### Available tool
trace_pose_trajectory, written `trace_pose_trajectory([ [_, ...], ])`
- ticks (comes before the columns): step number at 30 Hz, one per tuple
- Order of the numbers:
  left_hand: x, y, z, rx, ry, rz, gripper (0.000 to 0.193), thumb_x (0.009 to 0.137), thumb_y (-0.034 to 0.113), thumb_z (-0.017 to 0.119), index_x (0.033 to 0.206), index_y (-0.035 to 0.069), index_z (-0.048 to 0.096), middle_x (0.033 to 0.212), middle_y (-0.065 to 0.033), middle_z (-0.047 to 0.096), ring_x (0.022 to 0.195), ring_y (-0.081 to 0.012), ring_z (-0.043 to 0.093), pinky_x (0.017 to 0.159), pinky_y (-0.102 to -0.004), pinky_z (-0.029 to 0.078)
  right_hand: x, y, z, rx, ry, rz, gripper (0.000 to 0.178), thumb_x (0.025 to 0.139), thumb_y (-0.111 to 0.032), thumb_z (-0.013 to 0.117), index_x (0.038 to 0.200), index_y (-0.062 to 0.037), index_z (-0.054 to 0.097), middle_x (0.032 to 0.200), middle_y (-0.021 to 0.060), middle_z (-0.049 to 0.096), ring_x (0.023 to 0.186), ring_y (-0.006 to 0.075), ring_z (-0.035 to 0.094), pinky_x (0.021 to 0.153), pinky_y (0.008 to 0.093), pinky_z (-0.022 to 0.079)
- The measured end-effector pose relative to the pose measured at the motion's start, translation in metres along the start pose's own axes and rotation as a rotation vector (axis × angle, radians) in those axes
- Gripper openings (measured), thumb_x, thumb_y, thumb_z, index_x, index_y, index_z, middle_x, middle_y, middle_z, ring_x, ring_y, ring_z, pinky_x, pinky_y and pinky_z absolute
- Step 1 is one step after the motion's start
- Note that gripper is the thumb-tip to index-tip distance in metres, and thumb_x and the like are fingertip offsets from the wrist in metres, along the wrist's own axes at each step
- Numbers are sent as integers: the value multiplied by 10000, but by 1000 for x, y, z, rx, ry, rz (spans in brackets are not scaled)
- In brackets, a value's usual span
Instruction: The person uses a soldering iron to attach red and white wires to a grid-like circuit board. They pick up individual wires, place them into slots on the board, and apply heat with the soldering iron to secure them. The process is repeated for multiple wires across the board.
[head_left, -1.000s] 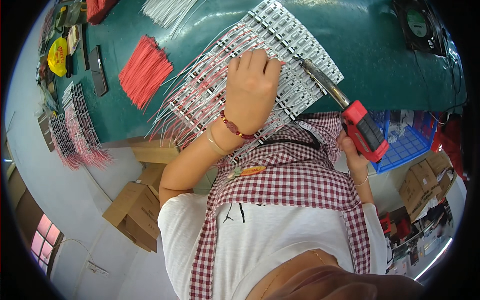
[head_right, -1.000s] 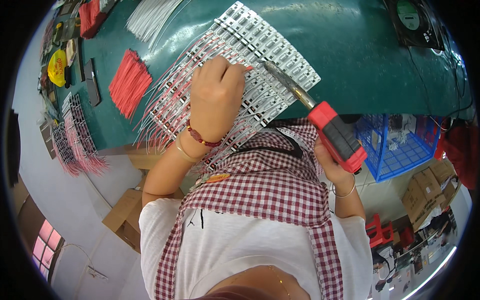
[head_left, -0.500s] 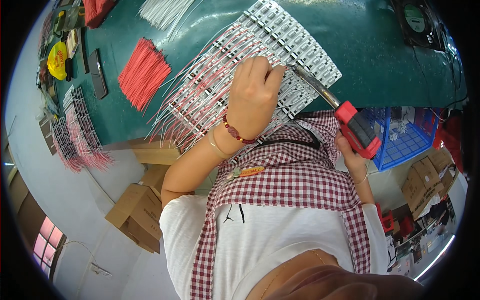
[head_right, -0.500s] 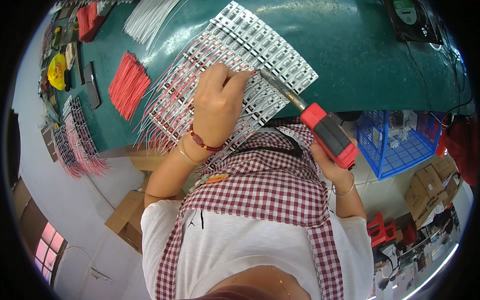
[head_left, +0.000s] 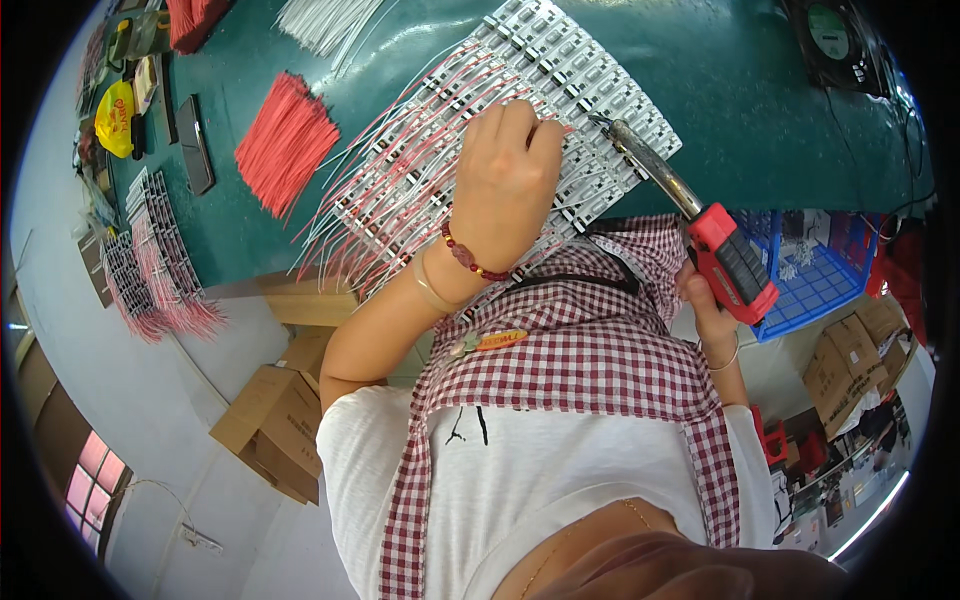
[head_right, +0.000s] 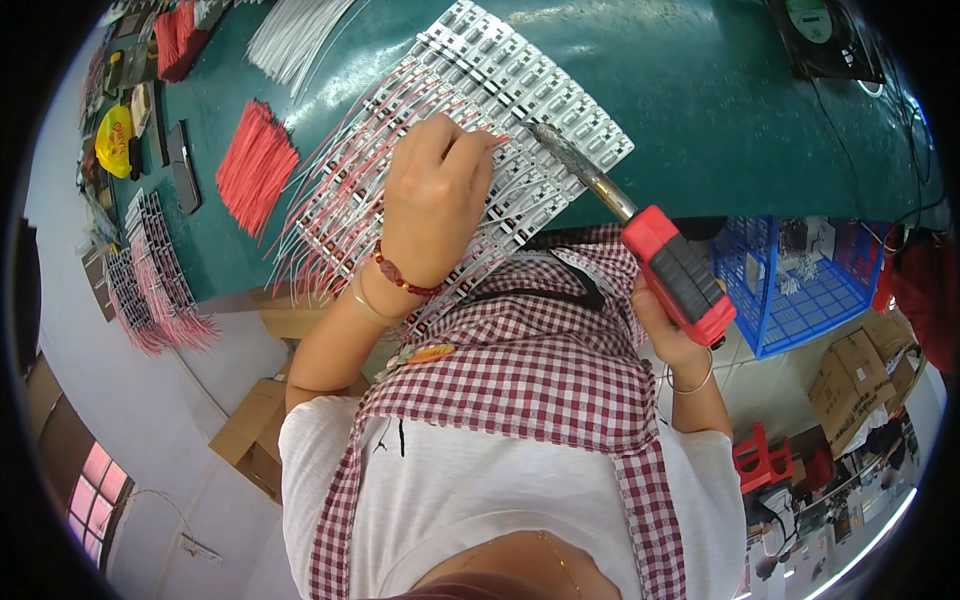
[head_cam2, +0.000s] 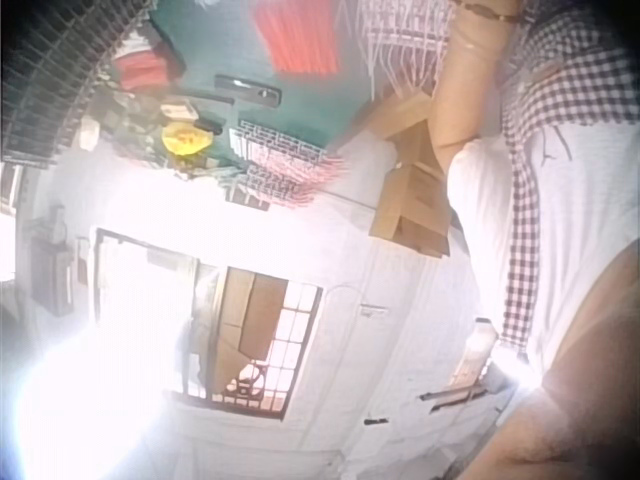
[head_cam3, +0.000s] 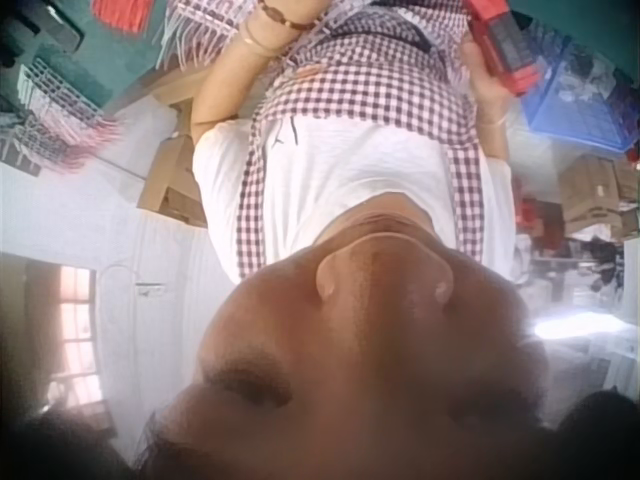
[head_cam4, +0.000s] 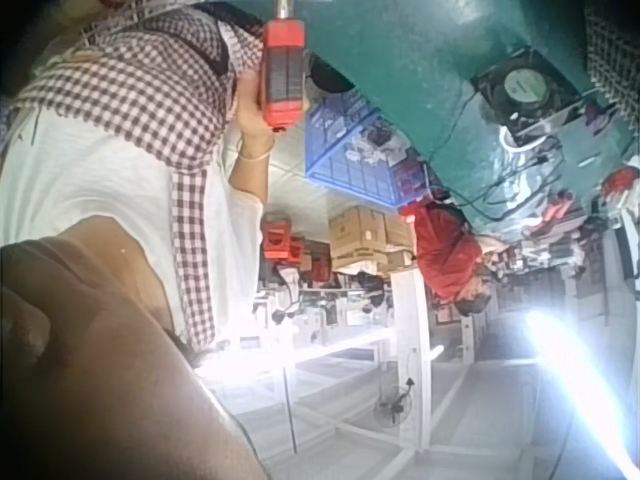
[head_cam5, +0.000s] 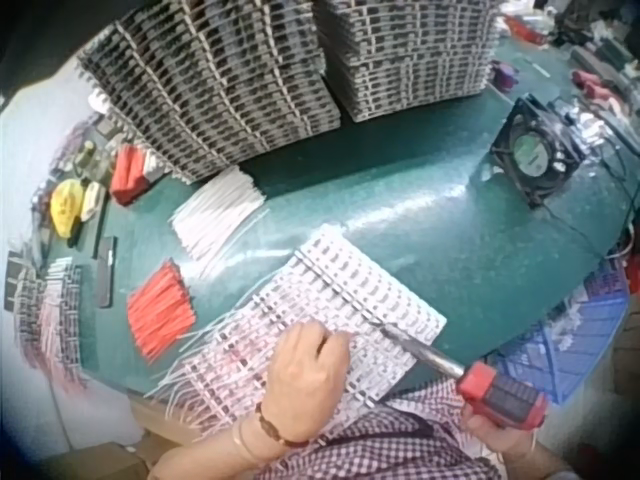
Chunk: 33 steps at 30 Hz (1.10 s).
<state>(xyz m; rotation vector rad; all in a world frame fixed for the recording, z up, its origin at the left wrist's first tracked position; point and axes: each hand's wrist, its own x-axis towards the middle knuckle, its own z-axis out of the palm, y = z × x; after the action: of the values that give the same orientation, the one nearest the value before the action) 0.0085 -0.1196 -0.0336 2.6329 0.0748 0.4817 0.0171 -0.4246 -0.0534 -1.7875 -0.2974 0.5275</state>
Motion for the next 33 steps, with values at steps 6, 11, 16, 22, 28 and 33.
trace_pose_trajectory([
  [6, -5, 5, 0, -35, 19, 44, 145, 735, -2, 705, 868, 48, 679, 730, -70, 488, 695, -238, 521, 622, -364, 424, -4, 2, 0, -74, -6, -56, 239, 809, -91, 711, 1020, 18, 689, 882, 104, 705, 762, 199, 680, 704, 302, 527],
  [11, -7, 7, 3, -46, 22, 27, 125, 741, -1, 712, 851, 52, 682, 715, -66, 481, 671, -236, 517, 598, -358, 420, -7, 4, -2, -90, -55, -1, 246, 781, -68, 712, 1014, 8, 691, 884, 126, 694, 751, 240, 672, 674, 320, 521],
  [16, -6, 8, 4, -64, 11, 4, 100, 762, 4, 716, 843, 50, 680, 716, -70, 485, 668, -242, 524, 597, -364, 426, -5, 11, -3, -192, -63, -62, 245, 760, -60, 709, 996, 5, 693, 862, 125, 688, 713, 261, 659, 638, 337, 509],
  [22, -5, 10, 1, -65, -17, -25, 87, 771, 17, 716, 837, 48, 668, 727, -79, 494, 683, -254, 534, 611, -377, 435, -7, -1, -2, -102, -4, -38, 220, 761, -58, 701, 965, 24, 697, 836, 120, 691, 708, 230, 668, 650, 322, 518],
  [28, -4, 9, 2, -4, -5, 6, 92, 768, 25, 716, 812, 40, 637, 748, -88, 509, 709, -272, 540, 636, -385, 442, -11, 2, -2, 0, 31, -32, 210, 788, -71, 698, 965, 41, 692, 828, 116, 693, 708, 196, 670, 657, 299, 522],
  [33, -6, 13, -2, -5, -35, -1, 106, 752, 15, 706, 817, 39, 626, 764, -96, 510, 724, -280, 542, 653, -387, 441, -18, 3, -2, 40, 26, 13, 211, 795, -74, 697, 973, 39, 689, 810, 102, 688, 693, 183, 662, 652, 288, 518],
])
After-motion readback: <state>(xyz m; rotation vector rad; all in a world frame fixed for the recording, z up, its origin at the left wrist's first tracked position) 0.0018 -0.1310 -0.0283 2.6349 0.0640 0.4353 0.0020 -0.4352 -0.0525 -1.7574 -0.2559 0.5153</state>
